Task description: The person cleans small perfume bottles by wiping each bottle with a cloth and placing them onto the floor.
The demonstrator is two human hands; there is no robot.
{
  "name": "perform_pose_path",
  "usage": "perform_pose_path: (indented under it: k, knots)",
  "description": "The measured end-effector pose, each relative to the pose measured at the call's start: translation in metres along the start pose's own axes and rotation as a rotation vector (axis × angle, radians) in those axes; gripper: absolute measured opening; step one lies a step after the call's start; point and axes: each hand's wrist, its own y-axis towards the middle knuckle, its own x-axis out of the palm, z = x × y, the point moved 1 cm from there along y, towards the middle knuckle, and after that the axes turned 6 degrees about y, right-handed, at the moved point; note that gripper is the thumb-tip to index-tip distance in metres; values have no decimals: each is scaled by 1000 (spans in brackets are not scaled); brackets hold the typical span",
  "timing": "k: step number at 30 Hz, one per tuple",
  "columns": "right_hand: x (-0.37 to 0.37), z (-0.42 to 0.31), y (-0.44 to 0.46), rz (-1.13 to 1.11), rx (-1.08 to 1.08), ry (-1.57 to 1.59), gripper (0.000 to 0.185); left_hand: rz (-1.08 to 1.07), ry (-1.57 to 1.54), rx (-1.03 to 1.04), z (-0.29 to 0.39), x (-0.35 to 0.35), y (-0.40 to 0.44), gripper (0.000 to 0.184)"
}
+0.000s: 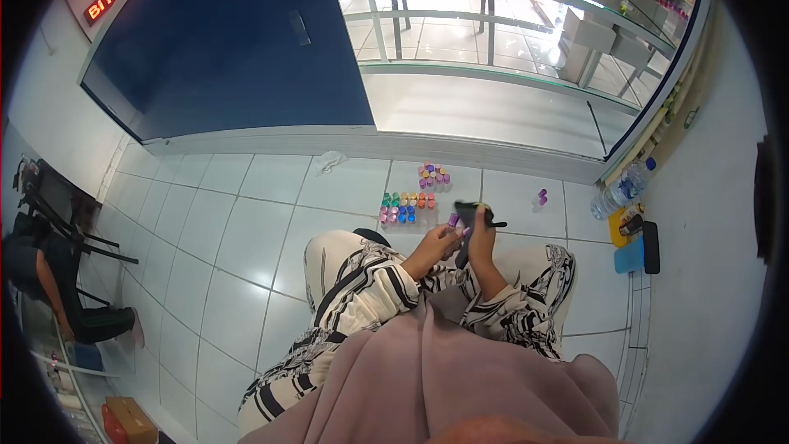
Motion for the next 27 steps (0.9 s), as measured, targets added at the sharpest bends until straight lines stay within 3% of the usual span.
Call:
perform_pose_path:
  k: [2,3,5,8,11,14,17,19,22,25,27]
  knots:
    - [13,-2,-16,40,-259,-202,44,68,-12,21,6,-4,4,28]
    - [14,-7,-27,-47,-351,-65,42,123,38,27,10,-6,3,29]
    - [10,-7,-29,56,-472,-402,40,243,133,41,14,-9,0,29]
    - [8,-12,-27,-4,-641,-598,41,272,184,162,0,-16,3,25]
    - [6,-18,-28,-82,-471,-702,41,303,290,239,-16,-23,8,23]
    - [4,-8,-20,-248,-134,-290,39,321,340,236,-24,-25,13,23]
    - [10,-13,-25,-201,121,221,33,333,294,241,-18,-19,15,24]
    - [5,4,-18,-146,84,214,26,371,277,294,-12,-14,16,25]
    - [12,-1,-27,-31,-62,75,30,337,56,-1,-15,-16,15,26]
    - [14,18,-24,-104,-97,58,34,155,-259,-136,-16,-26,7,30]
    - [18,-1,-41,-221,69,224,34,100,-484,-164,-15,-27,8,33]
